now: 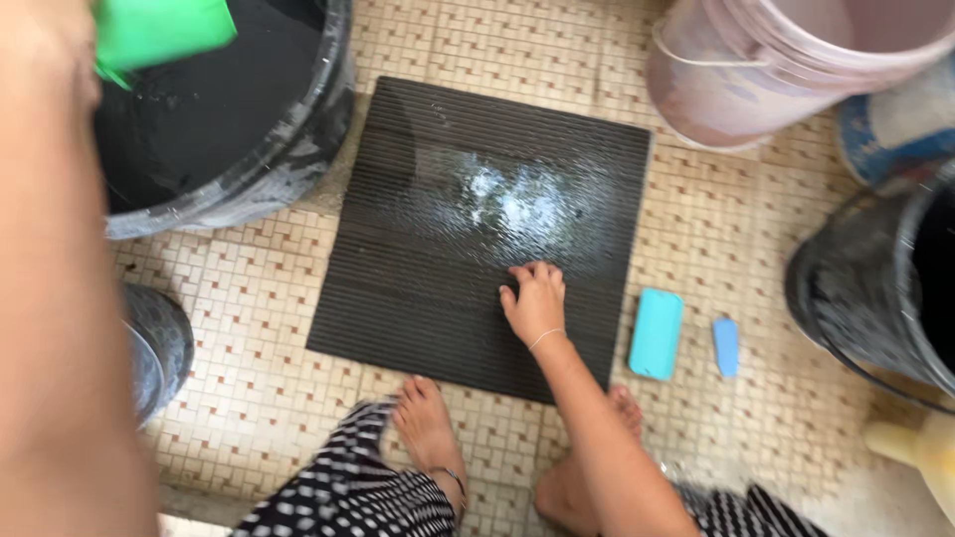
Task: The person cleans a black ribbed floor mat by scrubbing it with a small block brush, pouring water from small green and blue pitchers, and spreading soap lather across the surface by hand.
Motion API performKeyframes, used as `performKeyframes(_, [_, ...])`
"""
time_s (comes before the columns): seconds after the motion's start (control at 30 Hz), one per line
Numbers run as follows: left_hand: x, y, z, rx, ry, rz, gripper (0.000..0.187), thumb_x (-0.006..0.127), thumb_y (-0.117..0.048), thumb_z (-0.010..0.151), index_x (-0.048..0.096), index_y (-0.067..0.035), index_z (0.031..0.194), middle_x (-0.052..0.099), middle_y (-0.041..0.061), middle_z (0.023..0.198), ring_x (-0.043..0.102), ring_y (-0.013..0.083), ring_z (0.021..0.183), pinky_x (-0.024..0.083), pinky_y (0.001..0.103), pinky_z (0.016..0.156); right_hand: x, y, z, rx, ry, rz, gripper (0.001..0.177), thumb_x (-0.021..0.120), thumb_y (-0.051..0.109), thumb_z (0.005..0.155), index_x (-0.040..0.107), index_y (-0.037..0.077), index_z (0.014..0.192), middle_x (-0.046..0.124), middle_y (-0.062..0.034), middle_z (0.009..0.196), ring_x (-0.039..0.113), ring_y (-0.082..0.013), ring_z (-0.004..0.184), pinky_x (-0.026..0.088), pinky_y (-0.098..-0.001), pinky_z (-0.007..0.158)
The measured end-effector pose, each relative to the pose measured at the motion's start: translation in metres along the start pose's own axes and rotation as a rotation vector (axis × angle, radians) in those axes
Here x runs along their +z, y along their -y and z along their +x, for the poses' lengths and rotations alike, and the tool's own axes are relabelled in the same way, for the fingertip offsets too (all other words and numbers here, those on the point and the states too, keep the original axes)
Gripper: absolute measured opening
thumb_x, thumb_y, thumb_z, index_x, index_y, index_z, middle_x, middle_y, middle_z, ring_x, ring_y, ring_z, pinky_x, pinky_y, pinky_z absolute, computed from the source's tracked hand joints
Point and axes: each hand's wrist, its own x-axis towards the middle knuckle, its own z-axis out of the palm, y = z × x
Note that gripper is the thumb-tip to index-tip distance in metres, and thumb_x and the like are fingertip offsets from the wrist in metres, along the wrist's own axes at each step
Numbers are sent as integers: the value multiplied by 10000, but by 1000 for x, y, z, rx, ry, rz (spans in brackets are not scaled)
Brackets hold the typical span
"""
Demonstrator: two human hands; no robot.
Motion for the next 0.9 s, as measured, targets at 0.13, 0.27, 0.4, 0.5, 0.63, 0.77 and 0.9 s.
performKeyframes(0.13, [25,134,26,-464,-19,-281,186,744,-176,988,705,-35,1102,709,99,948,680,233,747,467,407,546,15,9,41,-88,66,-32,363,765,240,828,736,74,1150,620,-146,1222,500,-386,1204,423,-500,1018])
performKeyframes(0.27, [38,205,15,-673,163,-294,238,747,-179,963,687,-15,1124,728,81,989,723,223,768,527,400,527,32,18,52,-30,140,32,375,764,240,835,728,74,1169,611,-147,1217,508,-368,1193,428,-475,1033])
performKeyframes(0.4, [47,222,16,-669,429,394,465,776,-351,966,661,13,1231,685,217,1117,671,322,888,522,452,649,39,11,40,4,212,43,390,759,231,841,715,52,1184,606,-135,1217,505,-359,1206,415,-467,1045])
performKeyframes(0.5, [33,195,11,-525,341,953,622,872,-389,862,702,97,1212,751,269,1186,759,373,1033,589,439,845,38,2,42,24,227,54,378,748,221,855,715,47,1188,606,-123,1229,504,-350,1227,411,-460,1057])
performKeyframes(0.63, [22,152,-14,-184,86,1074,611,983,-294,628,735,-65,1136,702,209,1131,702,371,994,576,452,777,37,-4,42,25,219,64,374,741,217,865,714,52,1200,605,-117,1247,505,-344,1225,417,-451,1059])
performKeyframes(0.77, [12,113,-43,325,96,1246,368,898,-237,841,689,-17,1050,739,211,949,712,392,867,557,491,709,38,-4,37,8,203,68,377,747,229,859,721,65,1198,608,-122,1234,512,-348,1205,425,-454,1052])
performKeyframes(0.9, [-29,62,-88,637,118,1130,159,733,-24,971,599,-11,1057,715,177,951,709,341,896,566,449,815,36,-8,27,7,120,144,358,748,231,857,735,63,1173,627,-141,1196,545,-365,1150,453,-459,1021])
